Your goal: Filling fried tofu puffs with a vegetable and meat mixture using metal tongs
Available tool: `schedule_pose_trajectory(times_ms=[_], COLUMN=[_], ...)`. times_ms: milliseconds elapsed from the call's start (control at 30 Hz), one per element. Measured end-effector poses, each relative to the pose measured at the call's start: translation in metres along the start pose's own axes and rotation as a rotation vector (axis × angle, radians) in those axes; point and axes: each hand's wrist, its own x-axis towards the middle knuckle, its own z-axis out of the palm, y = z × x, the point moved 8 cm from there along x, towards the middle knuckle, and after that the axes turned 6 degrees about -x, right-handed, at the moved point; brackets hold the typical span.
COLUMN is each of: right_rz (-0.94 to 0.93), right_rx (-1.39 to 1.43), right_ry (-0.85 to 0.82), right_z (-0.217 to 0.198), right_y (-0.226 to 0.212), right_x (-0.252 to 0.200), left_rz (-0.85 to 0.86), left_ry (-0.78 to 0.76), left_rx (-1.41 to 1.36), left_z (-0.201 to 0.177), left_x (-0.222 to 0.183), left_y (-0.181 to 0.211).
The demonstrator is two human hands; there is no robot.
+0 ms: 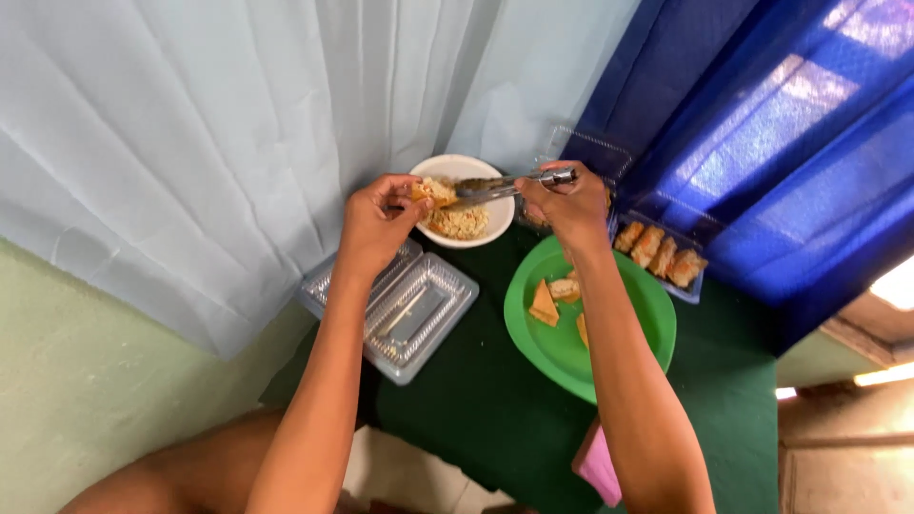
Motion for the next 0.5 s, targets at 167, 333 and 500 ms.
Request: schedule_pose_trajectory(times_ms=[167,333,500], right_rz=[0.131,0.027,-0.768], right_rx=[-0.052,-0.453,-0.814], right_ry=[-0.031,0.017,0.426], right_z=[-0.007,-0.021,-0.023], right_y=[-0.004,0.002,-0.055], right_x=[-0.055,-0.064,-0.104], left_rz=[0.060,0.267,0.568], left_ry=[-0.055,-0.086,-0.130], left_rx=[-0.076,0.063,0.118], left_z=[0.007,0.016,0.032], left_x=[-0.024,-0.024,-0.026], left_y=[-0.011,0.000,0.029])
